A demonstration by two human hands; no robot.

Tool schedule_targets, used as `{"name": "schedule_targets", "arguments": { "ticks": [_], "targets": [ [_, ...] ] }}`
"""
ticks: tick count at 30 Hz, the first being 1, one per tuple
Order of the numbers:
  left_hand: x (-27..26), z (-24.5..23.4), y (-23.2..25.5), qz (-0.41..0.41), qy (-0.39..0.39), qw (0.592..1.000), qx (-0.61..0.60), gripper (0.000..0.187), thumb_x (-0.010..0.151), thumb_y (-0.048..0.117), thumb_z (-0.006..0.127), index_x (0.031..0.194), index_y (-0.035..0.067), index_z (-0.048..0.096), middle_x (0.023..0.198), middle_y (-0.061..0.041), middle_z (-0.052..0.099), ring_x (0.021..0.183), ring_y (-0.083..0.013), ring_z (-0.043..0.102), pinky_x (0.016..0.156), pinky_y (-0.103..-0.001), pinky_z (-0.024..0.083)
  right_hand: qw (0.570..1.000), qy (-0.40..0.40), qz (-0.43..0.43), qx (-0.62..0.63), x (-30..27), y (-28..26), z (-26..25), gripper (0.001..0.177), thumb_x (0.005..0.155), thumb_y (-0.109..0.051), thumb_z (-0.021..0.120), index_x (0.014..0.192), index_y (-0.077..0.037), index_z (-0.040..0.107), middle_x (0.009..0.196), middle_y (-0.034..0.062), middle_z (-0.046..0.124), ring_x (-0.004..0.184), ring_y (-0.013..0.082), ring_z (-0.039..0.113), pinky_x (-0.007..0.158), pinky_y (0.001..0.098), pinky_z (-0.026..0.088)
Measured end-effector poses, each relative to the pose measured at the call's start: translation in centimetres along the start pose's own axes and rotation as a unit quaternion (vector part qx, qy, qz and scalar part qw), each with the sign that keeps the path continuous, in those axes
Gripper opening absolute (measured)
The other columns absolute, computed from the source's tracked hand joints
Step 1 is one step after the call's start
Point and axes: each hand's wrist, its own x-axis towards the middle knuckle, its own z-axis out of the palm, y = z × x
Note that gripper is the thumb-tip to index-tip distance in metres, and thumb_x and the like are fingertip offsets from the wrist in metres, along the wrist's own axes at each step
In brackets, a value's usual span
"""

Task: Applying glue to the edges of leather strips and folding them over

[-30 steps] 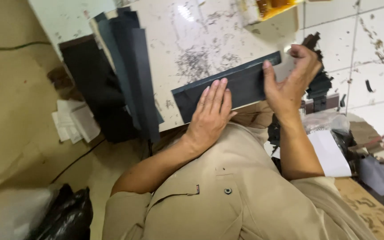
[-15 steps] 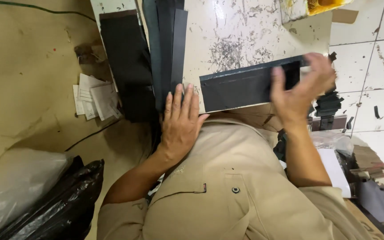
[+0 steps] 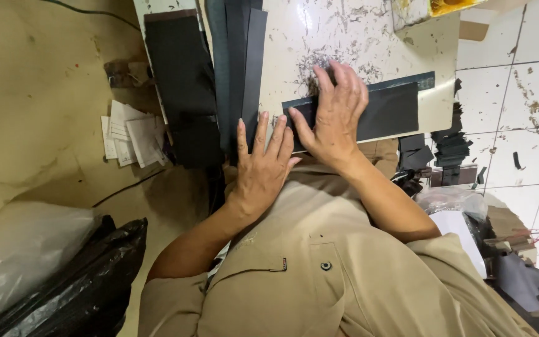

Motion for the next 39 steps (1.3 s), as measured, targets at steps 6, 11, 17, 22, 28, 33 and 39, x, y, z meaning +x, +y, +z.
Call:
{"name": "schedule_targets", "arguments": {
  "ticks": [6, 11, 17, 22, 28, 33, 39],
  "targets": [
    [0.8, -0.4, 0.2, 0.003, -0.015, 0.999, 0.044, 0.083, 0.095, 0.066, 0.065, 0.157, 0.014, 0.048, 0.15, -0.007, 0.057, 0.145, -0.0366, 0.044, 0.119, -0.069, 0.027, 0.996, 0.022, 0.068, -0.045, -1.5, 5.8, -1.8, 0.075, 0.102, -0.059, 0.051, 0.152, -0.006, 0.032, 0.154, 0.022, 0.032, 0.145, 0.0394, 0.028, 0.121, 0.0604, 0.022],
    [1.7, 0.4, 0.4, 0.005, 0.0, 1.0, 0.008, 0.084, 0.093, 0.065, 0.068, 0.155, 0.011, 0.05, 0.142, -0.009, 0.054, 0.141, -0.0432, 0.044, 0.12, -0.07, 0.026, 0.985, 0.103, 0.108, -0.082, -2.4, 10.2, -4.9, 0.07, 0.102, -0.052, 0.06, 0.148, -0.002, 0.042, 0.147, 0.0212, 0.039, 0.14, 0.0395, 0.033, 0.115, 0.0577, 0.025],
    [2.8, -0.8, 0.2, 0.009, 0.016, 1.0, -0.013, 0.068, 0.099, 0.06, 0.064, 0.143, 0.008, 0.061, 0.13, -0.013, 0.06, 0.132, -0.0394, 0.052, 0.118, -0.064, 0.032, 0.974, 0.118, 0.173, -0.087, -3.1, 14.4, -6.9, 0.07, 0.1, -0.051, 0.059, 0.149, -0.006, 0.038, 0.148, 0.0201, 0.037, 0.14, 0.0388, 0.033, 0.113, 0.059, 0.028],
    [5.0, -1.4, -0.8, 0.005, 0.03, 0.987, -0.158, 0.04, 0.101, 0.03, 0.068, 0.125, -0.002, 0.066, 0.125, -0.023, 0.058, 0.127, -0.0428, 0.053, 0.115, -0.058, 0.04, 0.974, 0.15, 0.158, -0.061, -3.3, 14.5, -6.9, 0.059, 0.105, -0.05, 0.05, 0.146, -0.009, 0.043, 0.147, 0.0189, 0.039, 0.139, 0.0379, 0.035, 0.112, 0.0588, 0.029],
    [7.8, 0.3, -1.6, -0.03, -0.009, 0.984, -0.178, 0.03, 0.091, 0.021, 0.079, 0.112, 0.006, 0.063, 0.108, -0.013, 0.06, 0.098, -0.0317, 0.055, 0.081, -0.043, 0.048, 0.973, 0.176, 0.148, 0.009, -3.6, 14.6, -6.8, 0.047, 0.103, -0.026, 0.059, 0.142, -0.005, 0.044, 0.143, 0.0177, 0.043, 0.134, 0.0341, 0.038, 0.11, 0.053, 0.033],
    [8.6, 2.0, -2.5, -0.059, -0.057, 0.98, -0.184, 0.039, 0.085, 0.028, 0.085, 0.107, 0.008, 0.061, 0.099, -0.015, 0.061, 0.095, -0.0374, 0.056, 0.079, -0.049, 0.045, 0.977, 0.146, 0.143, -0.06, -3.7, 14.4, -6.9, 0.051, 0.099, -0.037, 0.065, 0.136, -0.005, 0.053, 0.135, 0.0181, 0.046, 0.127, 0.0361, 0.042, 0.101, 0.0518, 0.036],
    [8.7, 3.3, -3.3, -0.052, -0.051, 0.972, -0.223, 0.039, 0.083, 0.028, 0.086, 0.104, 0.01, 0.06, 0.1, -0.014, 0.059, 0.095, -0.0377, 0.056, 0.079, -0.049, 0.046, 0.987, 0.08, 0.128, -0.053, -2.5, 11.3, -4.2, 0.081, 0.093, -0.073, 0.054, 0.144, -0.011, 0.042, 0.153, 0.0169, 0.035, 0.143, 0.0356, 0.031, 0.117, 0.0582, 0.027]
  ]
}}
